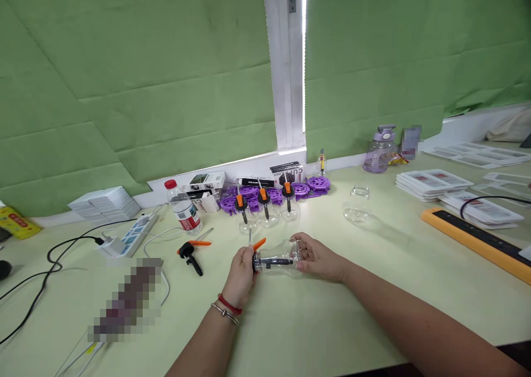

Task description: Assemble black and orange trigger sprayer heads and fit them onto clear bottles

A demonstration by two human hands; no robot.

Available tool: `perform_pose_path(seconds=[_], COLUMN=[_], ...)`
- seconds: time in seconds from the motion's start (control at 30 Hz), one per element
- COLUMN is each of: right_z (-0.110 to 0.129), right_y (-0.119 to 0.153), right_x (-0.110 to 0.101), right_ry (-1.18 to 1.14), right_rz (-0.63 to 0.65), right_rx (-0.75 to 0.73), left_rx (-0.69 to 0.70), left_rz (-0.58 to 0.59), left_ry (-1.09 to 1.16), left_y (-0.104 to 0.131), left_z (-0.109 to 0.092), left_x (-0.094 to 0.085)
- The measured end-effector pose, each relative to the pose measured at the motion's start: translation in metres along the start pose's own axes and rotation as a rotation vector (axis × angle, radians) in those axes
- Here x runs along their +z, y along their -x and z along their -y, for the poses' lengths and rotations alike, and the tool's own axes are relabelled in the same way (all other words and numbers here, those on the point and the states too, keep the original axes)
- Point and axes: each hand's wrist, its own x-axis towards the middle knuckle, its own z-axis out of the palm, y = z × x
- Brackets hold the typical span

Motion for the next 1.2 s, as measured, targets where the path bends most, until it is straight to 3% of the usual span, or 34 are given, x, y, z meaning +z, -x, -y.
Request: perform_pose_path(seconds=[0.27,0.4,0.6,0.87,1.03,1.2], right_z=[0.007,0.009,0.010,-0.004,0.003,0.007], right_y=[0.005,0.005,0.006,-0.001,-0.005,-0.004], right_x=[0.001,0.003,-0.001,-0.005,-0.004,0.000], right_ry=[0.429,0.502,0.471,0.217,0.284,0.141], right_rz=[-0.088,-0.118,-0.132,0.010,-0.086,-0.158], right_rx=[-0.055,-0.148,-0.117,-0.088,-0.130,-0.019], left_rx=[-0.035,-0.003,0.009,0.026,0.066,0.103], left_rz=[-0.027,-0.039,-0.035,-0.015,0.032,0.081], left_ry=[-0.022,-0.017,-0.027,-0.030,-0.029,0.047], left_y=[0.002,0.003,0.002,0.000,-0.001,-0.001], left_z=[-0.008,-0.010,-0.006,-0.003,0.004,0.004], left_x=[0.000,0.001,0.001,0.000,0.002,0.004])
